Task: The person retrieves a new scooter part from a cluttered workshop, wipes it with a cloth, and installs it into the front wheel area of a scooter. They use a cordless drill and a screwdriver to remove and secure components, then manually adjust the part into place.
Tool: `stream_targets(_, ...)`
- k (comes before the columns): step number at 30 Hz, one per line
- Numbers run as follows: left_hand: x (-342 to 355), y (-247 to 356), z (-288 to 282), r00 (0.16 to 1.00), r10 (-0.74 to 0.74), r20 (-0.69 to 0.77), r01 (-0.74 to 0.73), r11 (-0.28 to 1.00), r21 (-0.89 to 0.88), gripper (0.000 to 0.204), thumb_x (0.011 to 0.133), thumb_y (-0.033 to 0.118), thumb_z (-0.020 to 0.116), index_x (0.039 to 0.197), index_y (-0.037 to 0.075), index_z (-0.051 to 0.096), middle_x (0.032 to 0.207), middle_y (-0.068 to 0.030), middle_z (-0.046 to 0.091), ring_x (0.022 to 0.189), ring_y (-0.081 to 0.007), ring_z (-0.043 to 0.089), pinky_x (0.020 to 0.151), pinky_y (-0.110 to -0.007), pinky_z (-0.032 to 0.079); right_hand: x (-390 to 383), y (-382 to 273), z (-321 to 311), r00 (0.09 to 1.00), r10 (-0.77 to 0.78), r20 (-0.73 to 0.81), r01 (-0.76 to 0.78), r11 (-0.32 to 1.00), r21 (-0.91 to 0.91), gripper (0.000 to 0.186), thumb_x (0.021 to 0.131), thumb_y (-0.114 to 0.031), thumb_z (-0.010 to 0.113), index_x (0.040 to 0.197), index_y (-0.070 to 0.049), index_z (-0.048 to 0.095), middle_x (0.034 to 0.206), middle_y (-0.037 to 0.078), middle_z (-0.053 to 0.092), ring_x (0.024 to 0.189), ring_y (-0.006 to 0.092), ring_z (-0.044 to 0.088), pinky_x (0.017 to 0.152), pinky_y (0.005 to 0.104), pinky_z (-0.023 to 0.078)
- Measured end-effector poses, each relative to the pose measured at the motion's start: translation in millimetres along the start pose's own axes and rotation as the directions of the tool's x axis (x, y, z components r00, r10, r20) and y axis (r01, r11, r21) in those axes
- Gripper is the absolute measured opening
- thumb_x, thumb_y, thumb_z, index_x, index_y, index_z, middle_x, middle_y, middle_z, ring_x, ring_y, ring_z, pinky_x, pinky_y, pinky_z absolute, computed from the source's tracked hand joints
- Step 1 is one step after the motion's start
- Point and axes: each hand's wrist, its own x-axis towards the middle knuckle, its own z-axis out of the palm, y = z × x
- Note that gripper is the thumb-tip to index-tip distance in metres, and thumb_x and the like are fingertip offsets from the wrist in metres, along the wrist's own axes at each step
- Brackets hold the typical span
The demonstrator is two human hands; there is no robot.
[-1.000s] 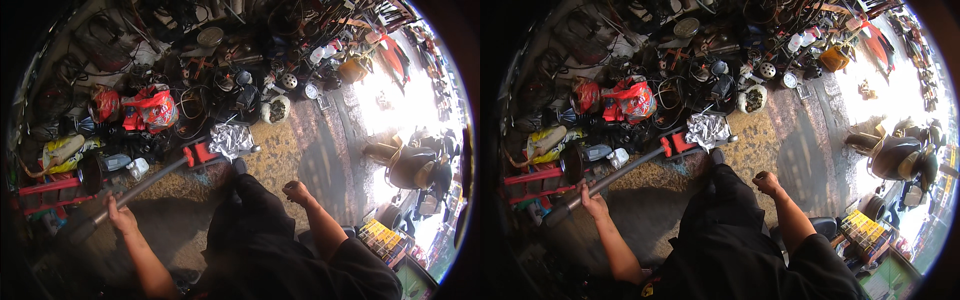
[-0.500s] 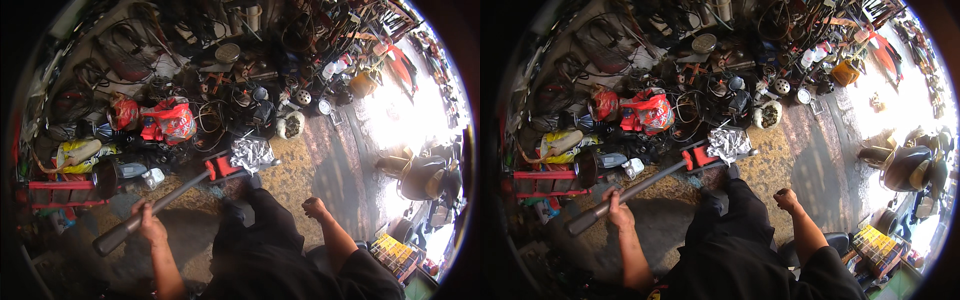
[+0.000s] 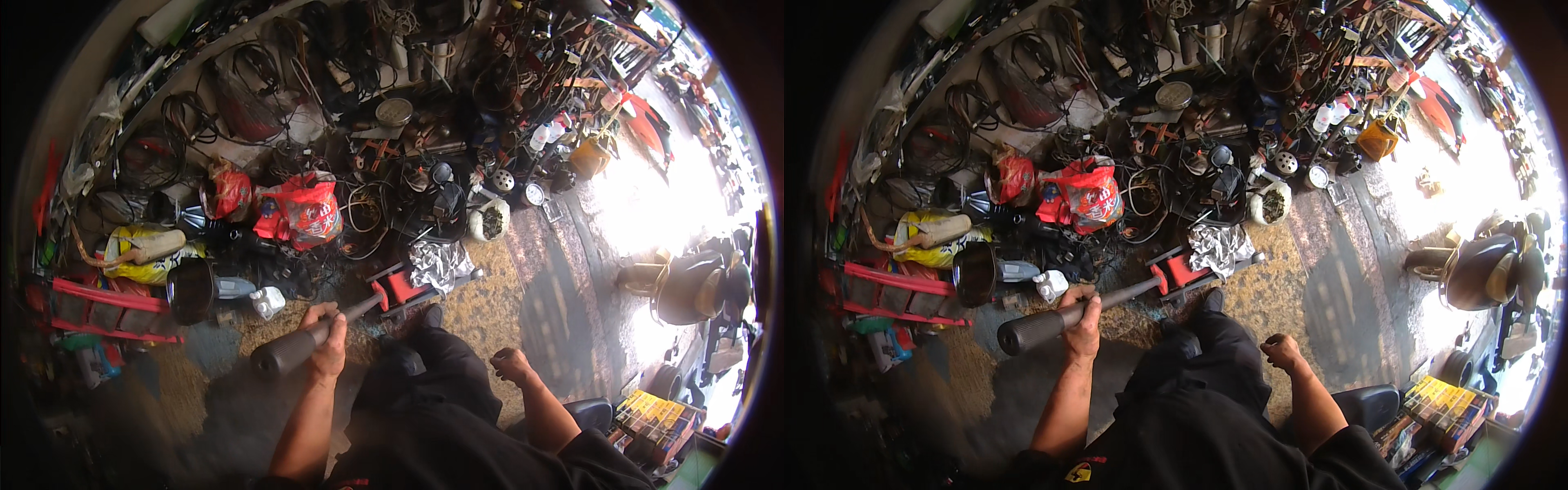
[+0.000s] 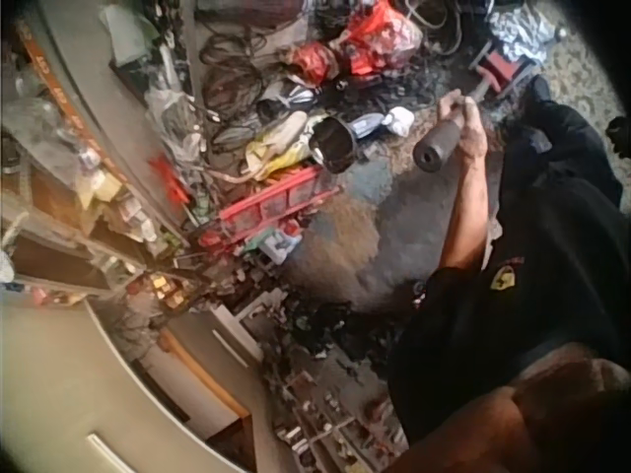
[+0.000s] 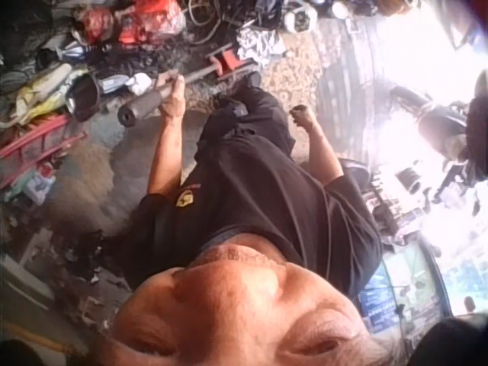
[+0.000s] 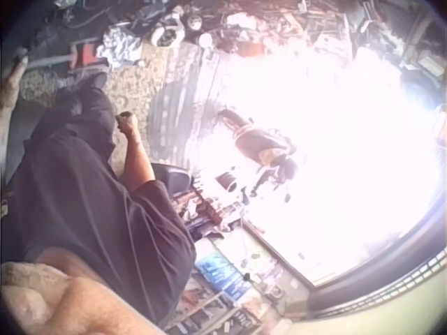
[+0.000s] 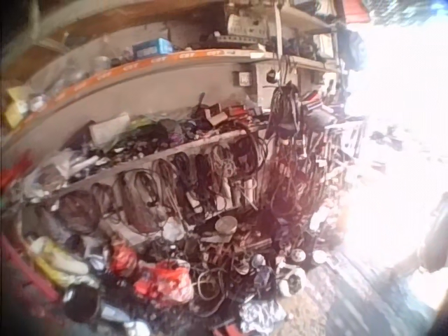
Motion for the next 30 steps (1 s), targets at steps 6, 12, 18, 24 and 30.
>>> stream_targets(6,10,-13,-6,0.999,0.039,-0.028,-0.04,0.999,-0.033,0.02,0.089,0.009,0.063,0.105,-0.001,0.06,0.091,-0.0051,0.061,0.084,-0.0134,0.056,0.078,-0.028,0.046,9,8,-18,0.997,0.02,-0.073,-0.004,0.979,0.203,0.03,0.085,-0.024,0.069,0.102,0.001,0.07,0.077,0.011,0.069,0.064,0.0181,0.068,0.055,0.0308,0.055)
stream_targets(12,0,-33,4,0.981,-0.094,-0.168,0.09,0.995,-0.033,0.018,0.09,0.012,0.061,0.104,0.001,0.058,0.105,-0.0079,0.06,0.1,-0.0169,0.055,0.091,-0.033,0.044,39,23,-54,0.997,0.071,-0.015,-0.066,0.968,0.241,0.034,0.085,-0.023,0.069,0.107,0.003,0.069,0.078,0.012,0.069,0.065,0.0189,0.068,0.054,0.031,0.054)
stream_targets(18,-4,-56,31,0.796,-0.459,-0.394,0.44,0.886,-0.145,0.02,0.091,0.019,0.063,0.109,0.012,0.058,0.11,-0.0019,0.059,0.105,-0.015,0.054,0.093,-0.036,0.042,68,32,-98,0.996,0.086,0.0,-0.082,0.951,0.299,0.033,0.086,-0.021,0.068,0.106,0.005,0.067,0.08,0.012,0.068,0.066,0.0201,0.067,0.055,0.0323,0.055)
stream_targets(24,0,-63,42,0.663,-0.549,-0.509,0.503,0.83,-0.241,0.019,0.09,0.023,0.066,0.108,0.018,0.06,0.113,0.0027,0.061,0.11,-0.0127,0.054,0.093,-0.04,0.043,76,45,-130,0.996,0.09,0.008,-0.087,0.934,0.346,0.03,0.088,-0.018,0.066,0.105,0.005,0.066,0.082,0.01,0.067,0.066,0.0192,0.067,0.054,0.0316,0.053)
stream_targets(30,-3,-62,43,0.7,-0.505,-0.505,0.497,0.852,-0.164,0.022,0.089,0.02,0.066,0.11,0.016,0.061,0.115,0.0013,0.061,0.112,-0.0149,0.055,0.094,-0.039,0.043,72,66,-136,0.995,0.098,0.008,-0.091,0.889,0.448,0.03,0.089,-0.018,0.064,0.106,0.007,0.064,0.081,0.011,0.065,0.065,0.0197,0.065,0.054,0.0317,0.053)
